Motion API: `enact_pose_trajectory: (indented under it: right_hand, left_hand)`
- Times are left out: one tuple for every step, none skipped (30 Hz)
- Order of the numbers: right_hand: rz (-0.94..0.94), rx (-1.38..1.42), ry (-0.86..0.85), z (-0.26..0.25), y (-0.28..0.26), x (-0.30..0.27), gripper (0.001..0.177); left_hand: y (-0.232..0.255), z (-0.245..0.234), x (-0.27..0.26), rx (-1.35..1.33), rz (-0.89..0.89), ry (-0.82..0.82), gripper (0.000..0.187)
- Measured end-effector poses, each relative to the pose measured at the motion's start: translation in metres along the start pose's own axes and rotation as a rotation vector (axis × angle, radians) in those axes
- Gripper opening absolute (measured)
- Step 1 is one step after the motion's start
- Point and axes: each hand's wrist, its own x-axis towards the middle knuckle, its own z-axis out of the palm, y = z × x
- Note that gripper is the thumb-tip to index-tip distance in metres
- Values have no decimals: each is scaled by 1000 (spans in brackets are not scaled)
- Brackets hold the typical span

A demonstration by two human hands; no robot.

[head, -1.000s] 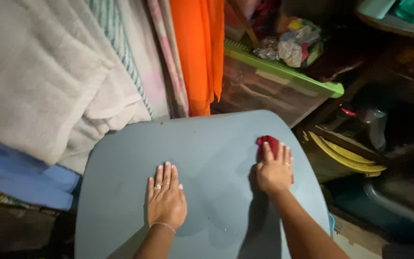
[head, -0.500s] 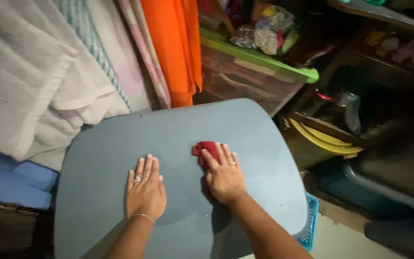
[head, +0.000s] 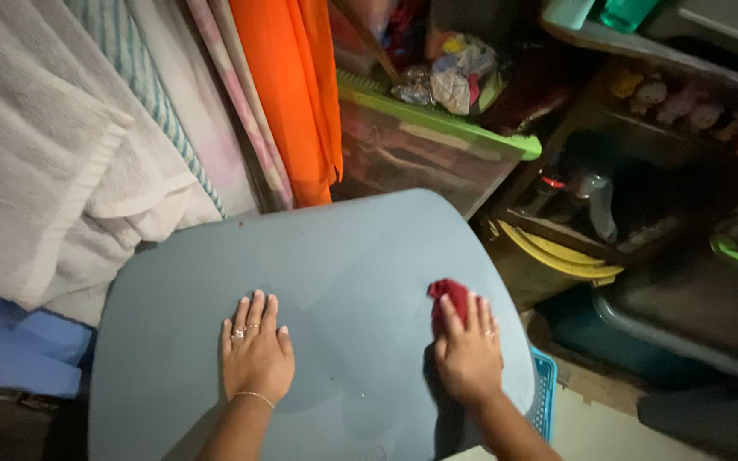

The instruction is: The person organizes packets of detergent in a black crate, then wipes a gray plastic table with a red cloth. The person moves a paintbrush and scissors aside before wiping the table surface repeatedly.

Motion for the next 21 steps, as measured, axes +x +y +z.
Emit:
enact_pose_trajectory:
  right_hand:
    - [-25, 22, 0, 0, -7, -4, 70]
    - [-53, 41, -5, -1, -14, -8, 71]
    - [-69, 45, -10, -1, -21, -10, 71]
    - [-83, 49, -13, -2, -29, -11, 71]
    - [-97, 53, -15, -3, -35, -10, 71]
    - [-98, 48, -40, -5, -36, -7, 70]
    - [-99, 42, -64, -8, -35, -3, 70]
    - [-104, 41, -99, -10, -35, -1, 69]
    - [-87, 23, -138, -11, -31, 5, 68]
    - [-71, 22, -182, -11, -31, 12, 68]
    - [-56, 21, -227, -9, -30, 21, 67]
    - [-66, 13, -212, -6, -28, 33, 65]
    - [-76, 5, -196, -2, -26, 47, 63]
    - [-84, -6, -184, 2, -22, 59, 61]
    - [-78, -11, -190, 6, -18, 74, 61]
    - [-75, -15, -202, 12, -15, 90, 60]
    - [-72, -18, -213, 17, -12, 105, 59]
    - [-70, -22, -229, 23, -11, 121, 60]
    - [-69, -26, -245, 28, -8, 137, 61]
    - [-70, -28, -260, 32, -6, 153, 62]
    - [-77, -42, -266, 37, -4, 168, 61]
  left_hand:
    - [4, -1, 4, 17, -17, -4, 61]
    - [11, -1, 6, 31, -36, -14, 62]
    - [19, -2, 8, 19, -21, -13, 61]
    - [29, -4, 11, 8, -3, -9, 61]
    - [39, -7, 14, -3, 15, -6, 61]
    - [48, -9, 11, -31, 42, -41, 62]
    - [54, -12, 3, -58, 69, -77, 63]
    - [59, -14, -5, -82, 88, -122, 65]
    - [65, -18, -5, -87, 107, -126, 64]
    - [63, -22, -5, -75, 119, -132, 64]
    - [60, -26, -6, -64, 130, -140, 64]
    - [58, -29, -6, -65, 127, -121, 64]
    - [57, -32, -6, -67, 124, -103, 64]
    - [58, -33, -6, -69, 122, -88, 65]
    - [60, -33, -3, -76, 126, -71, 65]
    - [61, -32, -3, -82, 126, -59, 65]
    - [61, -31, -3, -89, 125, -47, 65]
    - [61, -30, -2, -94, 133, -42, 65]
    - [60, -28, -2, -100, 140, -38, 65]
    - [60, -27, -1, -105, 146, -33, 66]
    - [60, -25, 1, -110, 149, -46, 65]
